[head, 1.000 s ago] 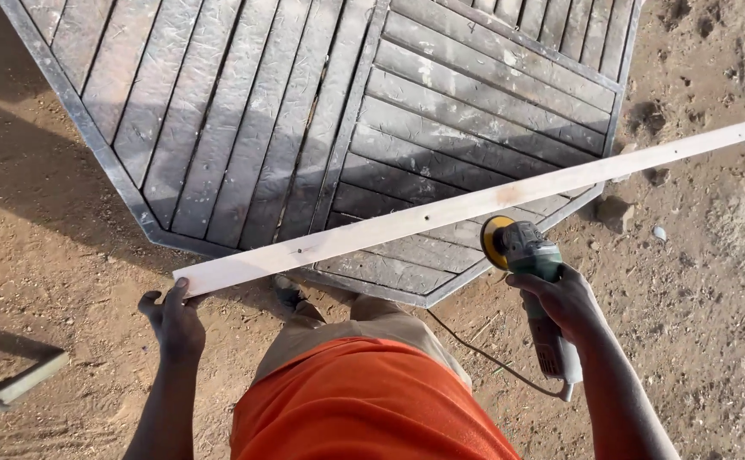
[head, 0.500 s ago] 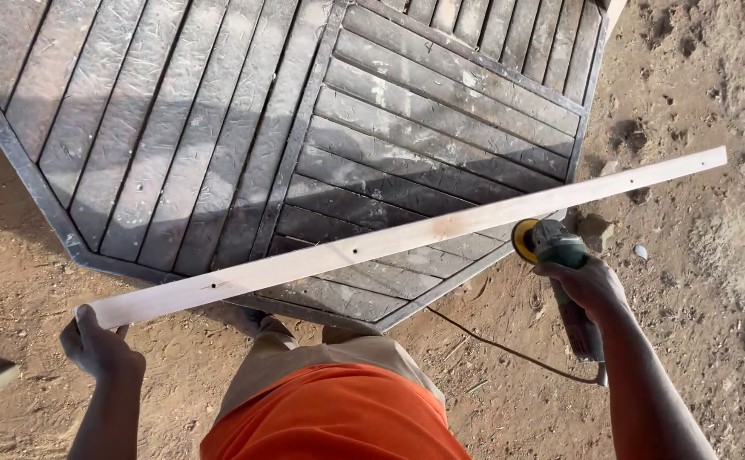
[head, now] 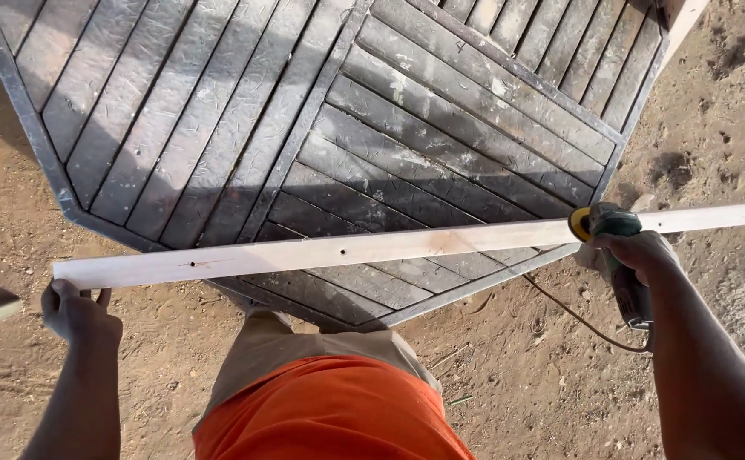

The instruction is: Sanding a wooden plank using an angle grinder with a sanding attachment to smooth the surfaces and edges.

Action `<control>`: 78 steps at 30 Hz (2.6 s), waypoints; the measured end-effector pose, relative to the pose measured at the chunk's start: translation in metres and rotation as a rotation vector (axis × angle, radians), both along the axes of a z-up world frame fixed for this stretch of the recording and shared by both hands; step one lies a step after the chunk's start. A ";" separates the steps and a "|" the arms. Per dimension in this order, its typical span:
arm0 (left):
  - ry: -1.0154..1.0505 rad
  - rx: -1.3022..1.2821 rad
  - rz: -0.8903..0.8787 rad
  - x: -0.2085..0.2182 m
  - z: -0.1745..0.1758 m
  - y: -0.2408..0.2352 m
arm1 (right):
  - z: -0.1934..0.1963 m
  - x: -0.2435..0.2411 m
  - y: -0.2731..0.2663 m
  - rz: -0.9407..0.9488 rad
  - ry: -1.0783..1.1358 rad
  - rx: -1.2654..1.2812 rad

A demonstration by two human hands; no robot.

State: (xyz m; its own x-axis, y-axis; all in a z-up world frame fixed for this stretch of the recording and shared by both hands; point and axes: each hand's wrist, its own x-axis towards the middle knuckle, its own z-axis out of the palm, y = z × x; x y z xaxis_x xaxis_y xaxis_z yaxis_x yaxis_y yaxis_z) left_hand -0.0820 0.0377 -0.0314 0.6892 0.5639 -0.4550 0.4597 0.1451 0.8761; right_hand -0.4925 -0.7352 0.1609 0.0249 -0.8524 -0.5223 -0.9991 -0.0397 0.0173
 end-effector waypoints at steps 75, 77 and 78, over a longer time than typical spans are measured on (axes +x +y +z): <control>-0.042 -0.349 -0.628 0.034 -0.063 0.062 | -0.030 0.279 0.534 0.561 -0.129 0.314; 0.015 -0.263 -0.683 0.036 0.025 0.062 | -0.037 0.270 0.535 0.514 -0.183 0.306; 0.022 -0.262 -0.676 0.034 0.031 0.063 | -0.041 0.264 0.535 0.519 -0.177 0.312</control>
